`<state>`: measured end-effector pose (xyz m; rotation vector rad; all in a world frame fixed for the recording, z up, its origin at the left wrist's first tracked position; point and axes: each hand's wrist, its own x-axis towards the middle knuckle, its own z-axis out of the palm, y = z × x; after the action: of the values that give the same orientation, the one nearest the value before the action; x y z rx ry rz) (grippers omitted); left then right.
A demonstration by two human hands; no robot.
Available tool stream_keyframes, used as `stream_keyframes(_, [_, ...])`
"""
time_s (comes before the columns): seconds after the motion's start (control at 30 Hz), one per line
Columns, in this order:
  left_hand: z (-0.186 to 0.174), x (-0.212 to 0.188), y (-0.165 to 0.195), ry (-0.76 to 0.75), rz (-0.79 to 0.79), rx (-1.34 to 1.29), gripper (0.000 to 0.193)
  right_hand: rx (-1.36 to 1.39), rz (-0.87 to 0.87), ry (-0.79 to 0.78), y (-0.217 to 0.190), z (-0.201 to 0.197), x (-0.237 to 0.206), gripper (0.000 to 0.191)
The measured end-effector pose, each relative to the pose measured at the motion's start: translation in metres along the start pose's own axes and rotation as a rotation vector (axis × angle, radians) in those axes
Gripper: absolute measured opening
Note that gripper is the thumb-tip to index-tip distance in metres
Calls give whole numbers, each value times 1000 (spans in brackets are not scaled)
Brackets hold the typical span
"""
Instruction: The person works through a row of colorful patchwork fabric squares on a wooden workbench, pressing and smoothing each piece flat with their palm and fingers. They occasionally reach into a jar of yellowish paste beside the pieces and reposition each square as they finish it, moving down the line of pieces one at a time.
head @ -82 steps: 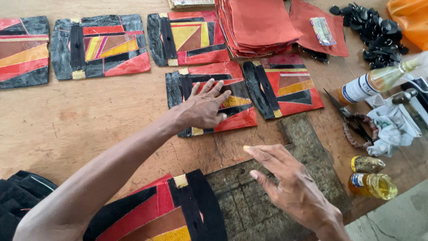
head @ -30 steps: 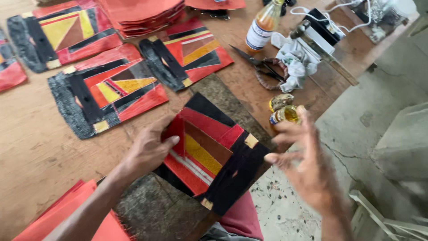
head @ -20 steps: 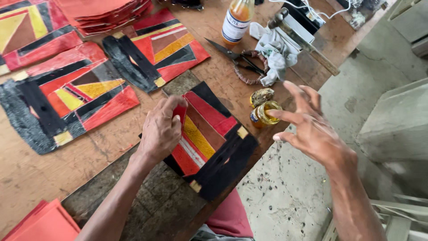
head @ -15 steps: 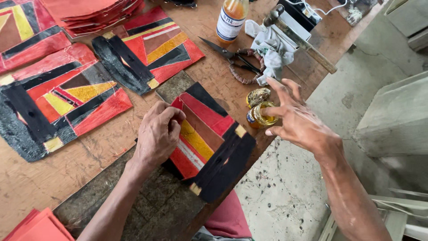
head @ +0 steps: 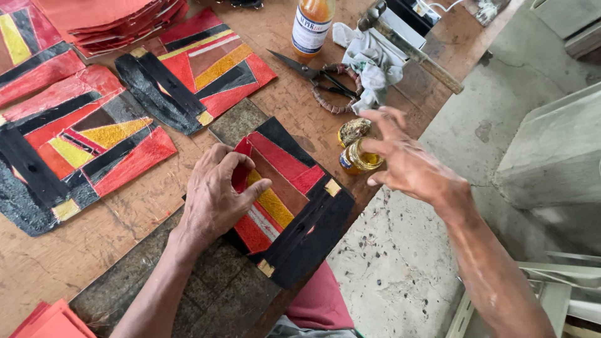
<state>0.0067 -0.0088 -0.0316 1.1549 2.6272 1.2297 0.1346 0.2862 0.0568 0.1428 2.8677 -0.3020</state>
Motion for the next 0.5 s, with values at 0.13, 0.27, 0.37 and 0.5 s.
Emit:
stream_keyframes(0.13, [0,0,0,12,32,9,51,-59,-80,269,-1,-10,-26,57])
stream_keyframes(0.27, [3,-1,0,4,39,37,55,-85,-99,296,1,-23,-56,45])
stream_keyframes(0.37, [2,-2,-2,0,18,21,56,-118,-108,639,-5,-36,-95,43])
stream_keyframes(0.5, [3,2,-5,-46,-23,12,58,1090,-37,747,-16,-21,-146,50])
